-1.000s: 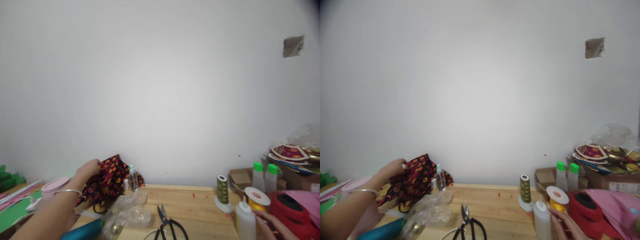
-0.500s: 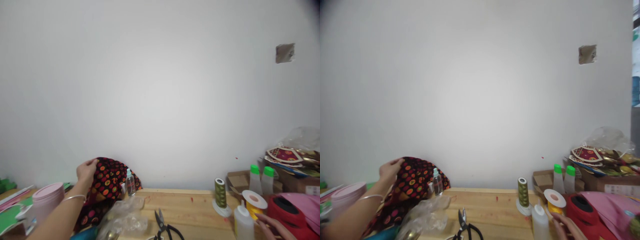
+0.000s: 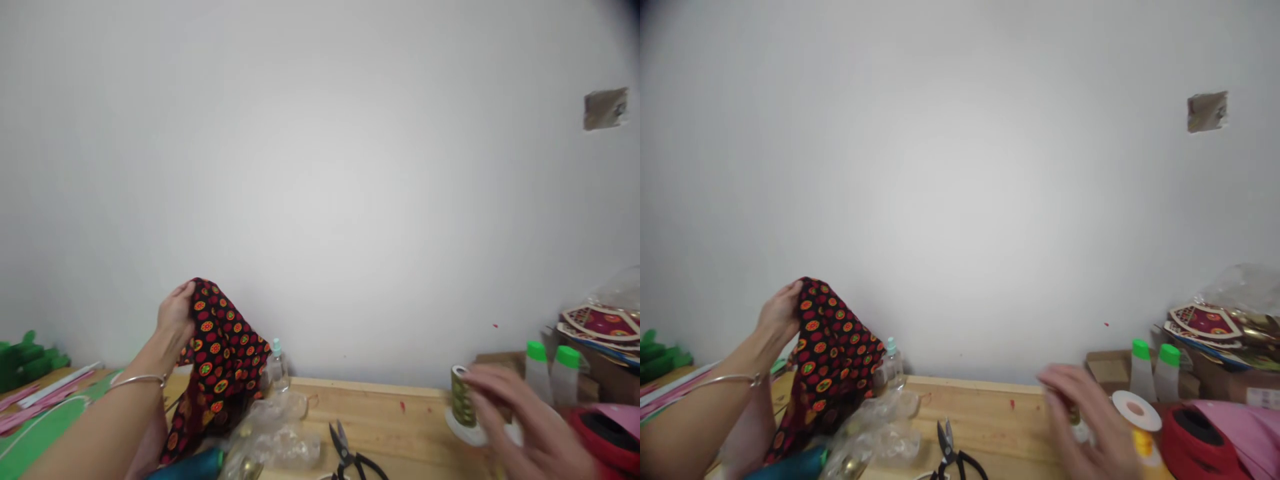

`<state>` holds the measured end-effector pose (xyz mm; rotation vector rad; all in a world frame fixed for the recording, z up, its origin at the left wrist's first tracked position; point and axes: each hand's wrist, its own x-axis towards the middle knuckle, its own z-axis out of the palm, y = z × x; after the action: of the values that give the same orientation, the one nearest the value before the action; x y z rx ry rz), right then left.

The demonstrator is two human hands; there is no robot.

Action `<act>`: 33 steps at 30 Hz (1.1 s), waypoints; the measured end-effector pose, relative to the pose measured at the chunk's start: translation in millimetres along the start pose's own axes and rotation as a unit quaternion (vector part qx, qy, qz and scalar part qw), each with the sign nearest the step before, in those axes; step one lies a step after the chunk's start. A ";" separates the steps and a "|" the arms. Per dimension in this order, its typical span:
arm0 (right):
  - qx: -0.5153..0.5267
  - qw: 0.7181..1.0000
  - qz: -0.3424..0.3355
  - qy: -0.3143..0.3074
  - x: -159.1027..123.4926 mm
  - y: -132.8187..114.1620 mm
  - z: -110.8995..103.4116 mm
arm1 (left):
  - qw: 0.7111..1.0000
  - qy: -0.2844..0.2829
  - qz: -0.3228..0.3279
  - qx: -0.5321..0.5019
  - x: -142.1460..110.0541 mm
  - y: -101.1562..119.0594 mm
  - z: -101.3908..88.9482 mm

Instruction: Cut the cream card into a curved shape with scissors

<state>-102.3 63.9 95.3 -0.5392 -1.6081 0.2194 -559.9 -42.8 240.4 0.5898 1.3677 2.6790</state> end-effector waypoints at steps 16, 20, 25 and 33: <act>0.600 0.545 0.486 -0.326 42.8 -111.0 163.2 | 0.968 -0.180 0.038 -0.172 -127.0 103.1 60.8; 0.619 0.632 0.428 -0.186 77.8 -106.2 121.3 | 0.968 -0.187 0.032 -0.163 -152.3 103.0 43.5; 0.607 0.654 0.340 -0.297 68.0 -121.5 109.6 | 0.969 -0.232 -0.004 -0.090 -179.0 63.8 45.1; 0.574 0.711 0.386 -0.125 45.3 -100.9 147.5 | 0.918 -0.326 0.008 0.227 -126.1 6.0 56.2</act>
<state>-268.9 23.2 163.0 -0.1329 -1.0732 1.8544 -422.0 -33.5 236.8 1.3757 1.7230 1.8536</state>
